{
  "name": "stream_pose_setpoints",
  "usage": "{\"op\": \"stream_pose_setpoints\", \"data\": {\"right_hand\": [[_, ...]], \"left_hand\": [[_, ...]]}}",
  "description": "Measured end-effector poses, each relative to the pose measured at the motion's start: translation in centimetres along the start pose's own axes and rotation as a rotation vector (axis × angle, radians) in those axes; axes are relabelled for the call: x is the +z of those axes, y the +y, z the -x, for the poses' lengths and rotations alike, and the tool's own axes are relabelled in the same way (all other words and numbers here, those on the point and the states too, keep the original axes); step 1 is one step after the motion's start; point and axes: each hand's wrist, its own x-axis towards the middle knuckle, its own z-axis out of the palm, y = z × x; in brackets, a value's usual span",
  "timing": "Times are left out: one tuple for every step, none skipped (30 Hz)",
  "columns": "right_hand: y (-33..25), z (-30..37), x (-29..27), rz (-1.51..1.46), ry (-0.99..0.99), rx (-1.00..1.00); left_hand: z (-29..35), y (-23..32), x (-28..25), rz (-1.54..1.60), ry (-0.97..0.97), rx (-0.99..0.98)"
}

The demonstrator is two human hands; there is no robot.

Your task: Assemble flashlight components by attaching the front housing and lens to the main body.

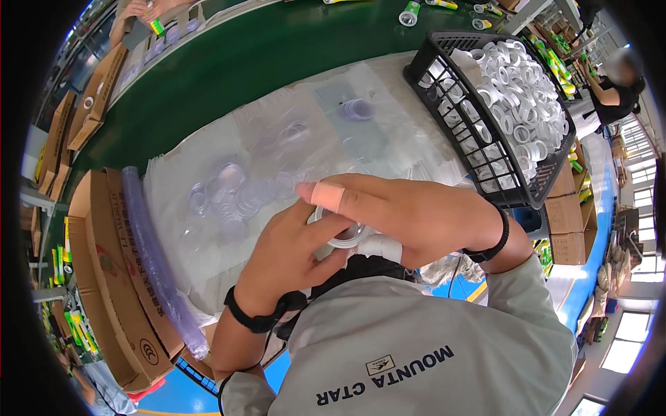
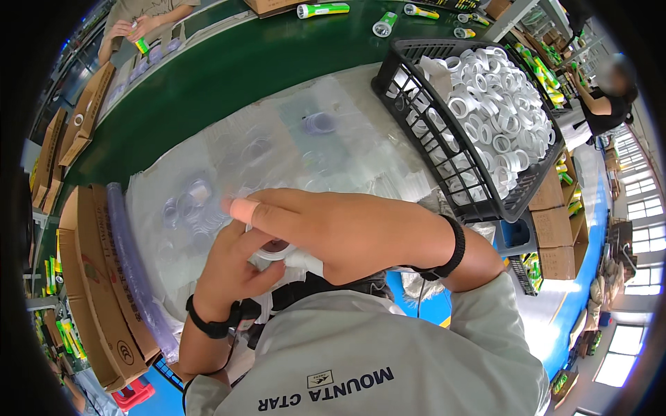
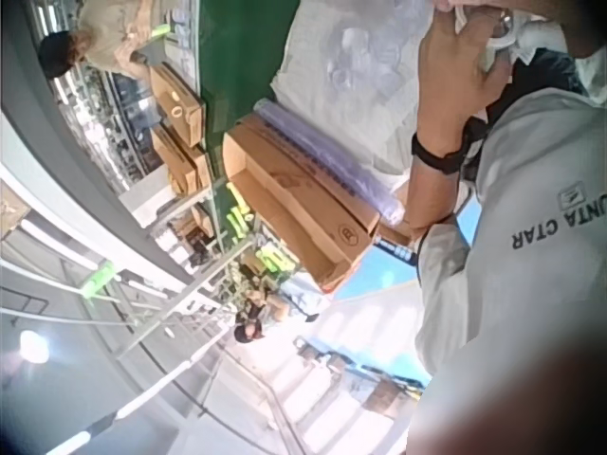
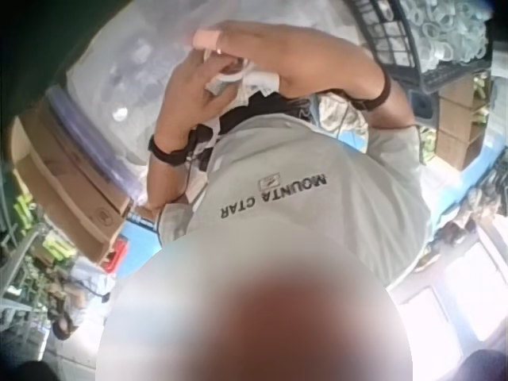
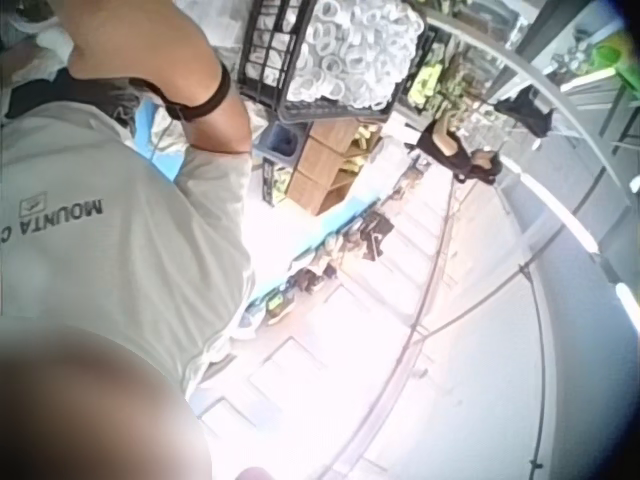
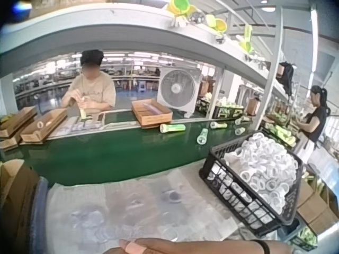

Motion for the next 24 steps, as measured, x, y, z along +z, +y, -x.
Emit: {"op": "stream_pose_setpoints", "data": {"right_hand": [[-0.3, -0.1, 0.1, 0.000, -0.004, -0.003], [-0.9, -0.1, 0.3, 0.153, 0.011, -0.009], [-1.5, -0.1, 0.4, 0.305, 0.026, -0.015], [-2.2, -0.3, 0.5, 0.303, 0.022, -0.015], [-3.0, -0.5, 0.6, 0.424, 0.009, 0.179], [-3.3, -0.8, 0.8, 0.544, -0.005, 0.375], [-2.8, -1.4, 1.1, 0.623, 0.027, 0.351], [-2.5, -1.4, 0.8, 0.627, 0.018, 0.348], [-2.2, -1.3, 0.3, 0.630, 0.088, 0.093], [-2.0, -1.3, -0.1, 0.622, 0.150, -0.164], [-2.7, -1.2, -0.9, 0.596, 0.073, -0.133], [-2.8, -1.2, -1.2, 0.597, 0.054, -0.138], [-2.9, -1.3, -1.3, 0.627, -0.002, -0.073], [-3.0, -1.5, -1.3, 0.658, -0.060, -0.010], [-2.7, -1.8, -1.0, 0.658, -0.083, -0.018], [-2.3, -2.0, -0.6, 0.729, -0.018, -0.034], [-1.8, -2.2, -0.2, 0.798, 0.048, -0.052], [-1.0, -2.6, -0.1, 0.804, 0.029, -0.057], [0.1, -3.0, -0.4, 0.797, 0.046, -0.163], [0.7, -3.2, -0.5, 0.787, 0.064, -0.268], [0.7, -3.0, -0.2, 0.790, 0.045, -0.271], [0.7, -3.2, 0.5, 0.847, 0.161, -0.242], [0.5, -3.2, 1.0, 0.902, 0.280, -0.211], [-0.2, -3.1, 1.6, 0.901, 0.273, -0.219]], "left_hand": [[0.2, 0.5, -0.7, -0.013, -0.051, -0.042], [0.2, 0.7, -0.8, -0.015, -0.047, -0.044], [0.1, 0.9, -0.8, -0.015, -0.026, -0.038], [0.0, 1.0, -0.8, -0.012, -0.008, -0.032], [-0.3, 1.3, -0.8, -0.009, -0.006, -0.035], [-0.7, 1.6, -0.8, -0.024, -0.031, -0.063], [-0.9, 1.8, -0.8, -0.044, -0.049, -0.093], [-0.9, 1.8, -0.8, -0.041, -0.040, -0.095], [-0.8, 1.7, -0.9, -0.018, -0.043, -0.060], [-0.6, 1.5, -0.9, 0.006, -0.042, -0.028], [-0.6, 1.3, -1.0, 0.011, -0.025, -0.033], [-0.6, 1.4, -1.3, 0.019, -0.023, -0.033], [-0.5, 1.5, -1.6, 0.027, -0.019, -0.034], [-0.4, 1.3, -1.6, 0.034, 0.001, -0.043], [-0.3, 1.1, -1.6, 0.053, 0.005, -0.041], [-0.4, 1.0, -1.6, 0.073, 0.005, -0.030], [-0.4, 1.1, -1.7, 0.096, 0.010, -0.015], [-0.5, 1.1, -1.8, 0.103, 0.029, -0.017], [-0.5, 1.2, -1.8, 0.077, -0.003, -0.010], [-0.6, 1.2, -1.7, 0.050, -0.035, -0.002], [-0.6, 1.1, -1.5, 0.058, -0.018, -0.004], [-0.6, 0.6, -1.5, 0.066, -0.021, 0.001], [-0.6, 0.3, -1.5, 0.074, -0.026, 0.007], [-0.7, 0.3, -1.7, 0.072, -0.017, 0.004]]}}
